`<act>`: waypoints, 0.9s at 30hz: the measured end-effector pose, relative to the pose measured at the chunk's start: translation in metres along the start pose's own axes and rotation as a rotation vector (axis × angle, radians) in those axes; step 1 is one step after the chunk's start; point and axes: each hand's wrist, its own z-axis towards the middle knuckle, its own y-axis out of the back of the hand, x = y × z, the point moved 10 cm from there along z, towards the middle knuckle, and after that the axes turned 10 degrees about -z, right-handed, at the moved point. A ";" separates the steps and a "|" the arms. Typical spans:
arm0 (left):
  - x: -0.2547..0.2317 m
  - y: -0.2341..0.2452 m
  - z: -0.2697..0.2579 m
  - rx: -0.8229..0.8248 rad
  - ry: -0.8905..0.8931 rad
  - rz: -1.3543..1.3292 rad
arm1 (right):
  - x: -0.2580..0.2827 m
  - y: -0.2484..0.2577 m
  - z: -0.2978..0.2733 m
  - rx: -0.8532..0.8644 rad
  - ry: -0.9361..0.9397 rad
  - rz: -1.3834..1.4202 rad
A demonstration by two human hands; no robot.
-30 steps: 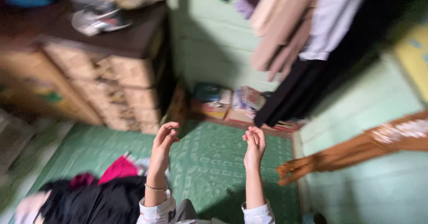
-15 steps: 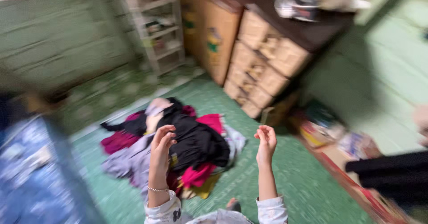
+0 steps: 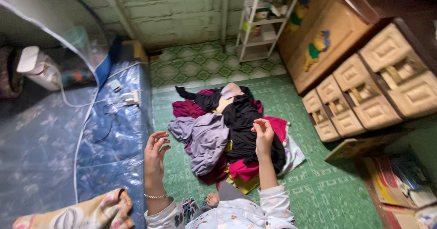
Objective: The person sits on the floor and repeatedly picks up garments from a pile, places them on plastic hangers, and hangs them on a wall-mounted clothing rack. The person handles a striped shirt, a black jacket, black pants, a beige top, and a gray top, using different colored hangers for each item.
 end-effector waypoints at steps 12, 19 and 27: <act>-0.021 0.055 0.118 -0.033 -0.004 0.107 | -0.088 -0.088 0.046 0.070 -0.046 -0.146; -0.062 0.020 0.280 0.175 0.028 0.238 | -0.078 -0.124 0.126 -0.241 0.051 -0.140; -0.014 -0.023 0.351 0.313 0.215 0.236 | -0.057 -0.088 0.118 -0.441 0.074 -0.250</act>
